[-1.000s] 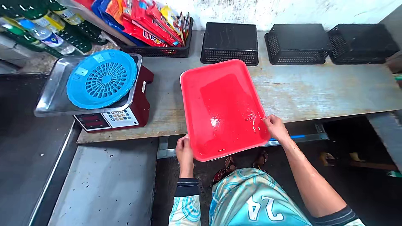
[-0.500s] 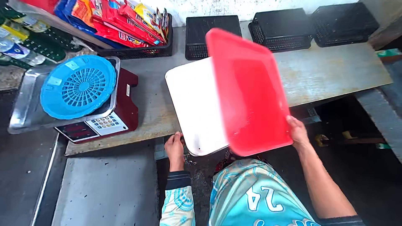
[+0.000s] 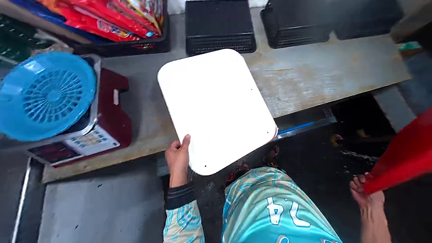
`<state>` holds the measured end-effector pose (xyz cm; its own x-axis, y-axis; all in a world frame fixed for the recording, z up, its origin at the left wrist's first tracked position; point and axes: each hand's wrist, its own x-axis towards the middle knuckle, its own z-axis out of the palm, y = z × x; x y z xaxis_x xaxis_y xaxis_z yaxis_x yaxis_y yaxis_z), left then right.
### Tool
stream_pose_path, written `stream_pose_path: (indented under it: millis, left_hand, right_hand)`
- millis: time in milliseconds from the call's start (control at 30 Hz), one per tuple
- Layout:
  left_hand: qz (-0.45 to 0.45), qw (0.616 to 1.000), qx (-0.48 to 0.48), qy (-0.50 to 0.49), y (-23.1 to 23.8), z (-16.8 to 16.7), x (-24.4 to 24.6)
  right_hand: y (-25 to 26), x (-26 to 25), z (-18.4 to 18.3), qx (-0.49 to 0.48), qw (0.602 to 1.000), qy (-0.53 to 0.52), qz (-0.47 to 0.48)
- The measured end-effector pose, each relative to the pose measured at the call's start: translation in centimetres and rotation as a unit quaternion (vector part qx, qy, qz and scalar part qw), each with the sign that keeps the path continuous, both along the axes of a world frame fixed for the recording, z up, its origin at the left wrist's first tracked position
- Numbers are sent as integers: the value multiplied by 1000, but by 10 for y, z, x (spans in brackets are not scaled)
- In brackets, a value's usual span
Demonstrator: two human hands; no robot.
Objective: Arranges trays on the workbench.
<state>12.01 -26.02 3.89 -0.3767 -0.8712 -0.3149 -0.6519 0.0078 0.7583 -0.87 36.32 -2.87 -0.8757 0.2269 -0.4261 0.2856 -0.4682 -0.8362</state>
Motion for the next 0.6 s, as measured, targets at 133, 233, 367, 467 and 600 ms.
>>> stream_pose_path:
  millis: [133, 233, 367, 467, 600]
  left_hand:
    - [-5, 994, 48, 102, 0, 29, -17]
    - [-6, 983, 92, 161, -6, 37, -20]
    - [-14, 984, 15, 175, 7, 52, -21]
    - [-21, 983, -1, 184, 38, 73, -21]
    - [-34, 977, -15, 212, 86, 107, -34]
  right_hand:
    - [2, -44, 26, 395, 915, -78, -24]
    - [19, -105, 38, 535, 842, -39, 56]
    - [0, -181, 56, 579, 793, -26, 189]
    - [-21, -229, 42, 552, 786, -23, 277]
    - [-53, -289, -3, 515, 788, 13, 338]
